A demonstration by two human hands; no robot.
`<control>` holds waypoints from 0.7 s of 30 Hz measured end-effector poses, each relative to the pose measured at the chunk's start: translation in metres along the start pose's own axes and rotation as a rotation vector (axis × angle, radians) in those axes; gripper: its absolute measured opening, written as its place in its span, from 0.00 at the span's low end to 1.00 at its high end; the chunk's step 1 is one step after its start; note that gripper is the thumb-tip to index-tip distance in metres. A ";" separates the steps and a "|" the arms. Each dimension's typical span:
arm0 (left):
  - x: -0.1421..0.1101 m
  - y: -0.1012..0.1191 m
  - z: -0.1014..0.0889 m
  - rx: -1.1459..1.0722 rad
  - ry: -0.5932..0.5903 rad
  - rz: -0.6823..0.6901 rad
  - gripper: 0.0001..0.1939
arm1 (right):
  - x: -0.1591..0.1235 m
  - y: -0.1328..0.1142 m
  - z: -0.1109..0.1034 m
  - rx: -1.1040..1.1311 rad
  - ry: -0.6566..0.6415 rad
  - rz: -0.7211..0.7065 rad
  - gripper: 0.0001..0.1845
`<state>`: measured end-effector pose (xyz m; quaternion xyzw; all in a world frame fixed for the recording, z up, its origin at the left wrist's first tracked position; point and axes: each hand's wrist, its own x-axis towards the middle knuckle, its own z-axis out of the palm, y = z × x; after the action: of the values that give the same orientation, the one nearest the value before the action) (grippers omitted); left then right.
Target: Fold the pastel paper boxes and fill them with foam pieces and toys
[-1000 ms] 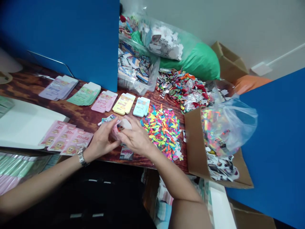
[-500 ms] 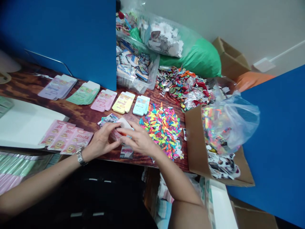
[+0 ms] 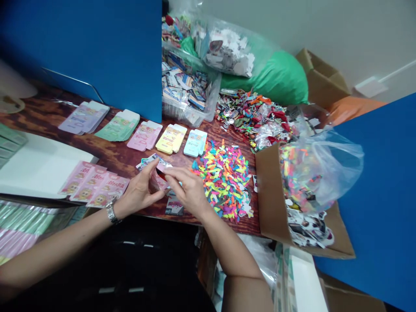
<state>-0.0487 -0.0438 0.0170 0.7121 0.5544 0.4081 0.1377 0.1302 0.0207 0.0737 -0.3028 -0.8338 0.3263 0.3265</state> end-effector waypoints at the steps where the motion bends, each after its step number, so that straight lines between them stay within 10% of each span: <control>1: 0.000 0.000 0.000 0.011 -0.010 -0.013 0.46 | 0.002 -0.001 -0.001 0.035 -0.012 0.047 0.12; 5: 0.000 0.003 0.001 0.058 -0.035 -0.029 0.46 | 0.007 -0.002 0.001 0.063 -0.005 0.201 0.09; 16: 0.002 0.006 -0.002 0.473 -0.037 0.068 0.50 | -0.018 -0.006 0.033 -0.187 0.219 -0.046 0.23; 21: -0.005 0.005 -0.009 0.510 -0.074 0.020 0.50 | -0.021 0.003 0.049 -0.036 0.217 0.067 0.22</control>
<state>-0.0521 -0.0524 0.0243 0.7436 0.6270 0.2300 -0.0302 0.1074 -0.0097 0.0362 -0.3697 -0.7886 0.2874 0.3985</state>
